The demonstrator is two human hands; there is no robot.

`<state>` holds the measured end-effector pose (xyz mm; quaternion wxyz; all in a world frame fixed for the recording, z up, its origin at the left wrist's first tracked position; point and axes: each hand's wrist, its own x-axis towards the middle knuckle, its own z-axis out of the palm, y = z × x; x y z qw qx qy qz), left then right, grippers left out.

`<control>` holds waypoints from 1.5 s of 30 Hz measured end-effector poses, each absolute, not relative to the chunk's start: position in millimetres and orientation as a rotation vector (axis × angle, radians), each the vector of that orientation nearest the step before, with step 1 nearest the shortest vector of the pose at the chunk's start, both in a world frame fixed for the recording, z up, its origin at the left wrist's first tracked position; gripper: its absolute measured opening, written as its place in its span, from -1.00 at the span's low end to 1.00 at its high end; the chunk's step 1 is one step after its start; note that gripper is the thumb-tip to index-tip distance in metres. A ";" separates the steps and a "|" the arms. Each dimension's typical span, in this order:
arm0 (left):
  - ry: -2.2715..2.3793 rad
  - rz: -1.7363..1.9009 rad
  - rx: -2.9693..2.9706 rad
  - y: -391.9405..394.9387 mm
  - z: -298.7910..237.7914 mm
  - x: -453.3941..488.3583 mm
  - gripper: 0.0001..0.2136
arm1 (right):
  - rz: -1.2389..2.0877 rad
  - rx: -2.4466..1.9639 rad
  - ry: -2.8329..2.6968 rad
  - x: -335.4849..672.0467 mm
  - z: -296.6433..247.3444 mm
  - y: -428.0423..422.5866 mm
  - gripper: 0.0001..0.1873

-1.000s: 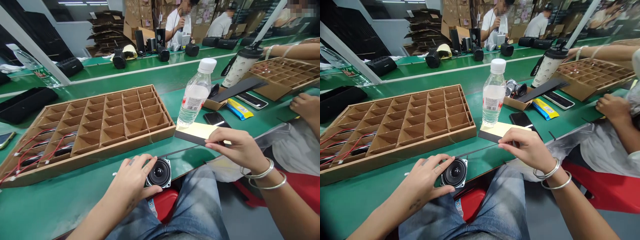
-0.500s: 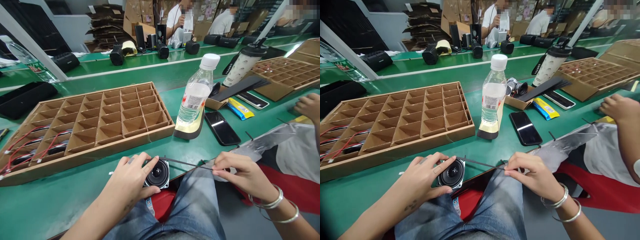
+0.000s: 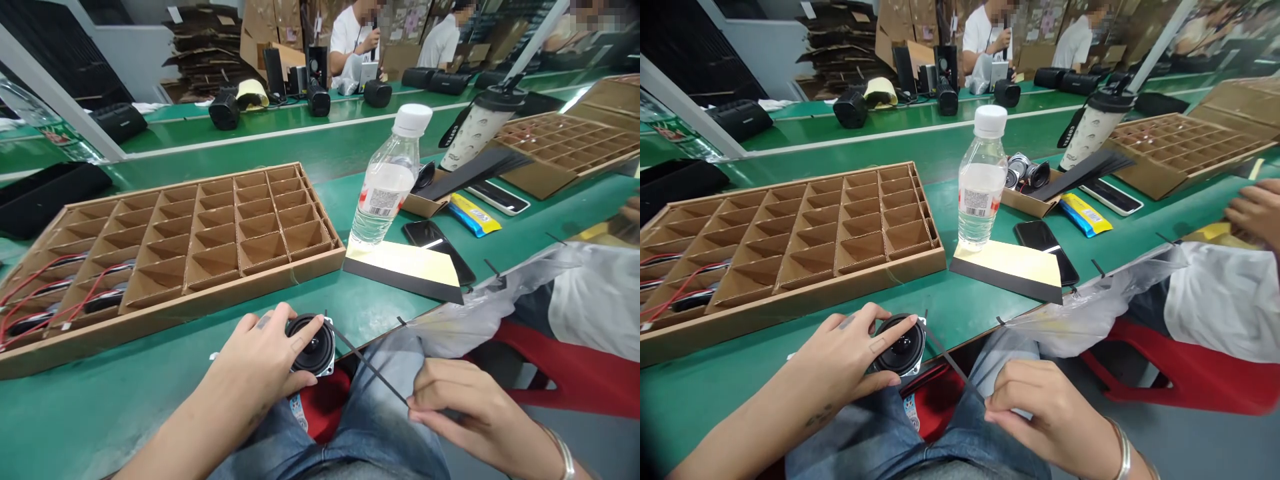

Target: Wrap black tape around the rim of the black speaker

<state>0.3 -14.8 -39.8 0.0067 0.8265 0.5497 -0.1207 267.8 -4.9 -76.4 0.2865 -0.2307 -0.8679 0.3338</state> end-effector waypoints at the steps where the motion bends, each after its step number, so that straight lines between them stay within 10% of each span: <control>1: 1.712 -0.381 2.612 -14.4 -40.2 0.2 -0.41 | 0.885 -0.604 -2.330 264.9 -76.6 -7.5 -0.92; 10: 1.733 -0.493 2.759 -24.6 -41.2 8.6 -0.43 | 0.595 -0.567 -2.533 237.8 -73.2 -25.8 -0.70; 20: 1.748 -0.452 2.438 -5.1 -25.2 11.8 -0.12 | 0.416 -0.605 -2.339 236.5 -49.9 47.3 -0.97; 28: 1.153 0.033 2.447 9.6 -39.2 -44.6 -0.40 | 0.328 -0.567 -2.277 217.8 -25.8 72.4 -0.95; 45: 1.595 0.115 2.561 -19.0 -60.1 -24.6 -0.35 | 0.809 -0.689 -2.267 244.4 -74.5 82.0 -0.88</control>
